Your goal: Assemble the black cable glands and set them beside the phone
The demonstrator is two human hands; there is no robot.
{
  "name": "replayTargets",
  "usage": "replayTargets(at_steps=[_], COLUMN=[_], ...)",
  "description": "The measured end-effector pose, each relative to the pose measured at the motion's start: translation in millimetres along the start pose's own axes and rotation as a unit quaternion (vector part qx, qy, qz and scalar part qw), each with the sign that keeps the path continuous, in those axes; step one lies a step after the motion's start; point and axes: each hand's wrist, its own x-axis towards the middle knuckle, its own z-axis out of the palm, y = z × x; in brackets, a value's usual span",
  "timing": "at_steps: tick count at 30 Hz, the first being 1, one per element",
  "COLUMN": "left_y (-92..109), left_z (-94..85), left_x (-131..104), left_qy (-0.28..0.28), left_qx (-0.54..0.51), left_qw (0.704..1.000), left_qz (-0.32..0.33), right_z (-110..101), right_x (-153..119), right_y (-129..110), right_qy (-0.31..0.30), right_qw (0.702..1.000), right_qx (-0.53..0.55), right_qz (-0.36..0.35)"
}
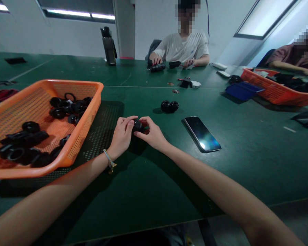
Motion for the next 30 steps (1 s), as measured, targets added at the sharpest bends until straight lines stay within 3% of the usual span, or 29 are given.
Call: replayTargets(at_steps=[6,10,13,16,18,23,26,30], left_y=[-2.8,-3.3,-3.9,-3.5,-2.4,0.4,1.1,1.9], left_z=[1.3,1.9,2.4,2.3,1.8,1.2,2.2,4.5], left_x=[1.5,0.3,0.0,0.7,1.3,2.3,2.4,2.0], left_qy=[-0.036,-0.023,-0.02,-0.034,-0.046,-0.061,-0.068,-0.085], left_qx=[-0.024,-0.05,-0.045,-0.032,-0.023,-0.011,-0.007,0.004], left_qw=[0.996,0.996,0.998,0.999,0.999,0.998,0.998,0.996], left_qz=[0.074,0.069,0.045,0.022,0.007,-0.006,-0.008,-0.011], right_z=[1.2,-5.2,-18.5,-36.5,-48.8,-75.1,-86.2,-94.1], right_x=[0.3,2.8,7.8,14.7,19.4,28.8,32.7,36.4], right_y=[0.2,5.1,14.6,26.5,33.8,47.9,54.9,61.0], right_qy=[0.012,0.034,0.102,0.21,0.292,0.417,0.425,0.371], right_qw=[0.999,0.999,0.994,0.972,0.945,0.88,0.861,0.869], right_qx=[-0.008,-0.013,-0.044,-0.105,-0.139,-0.211,-0.244,-0.27], right_qz=[-0.031,-0.019,-0.005,0.026,0.052,0.086,0.138,0.182])
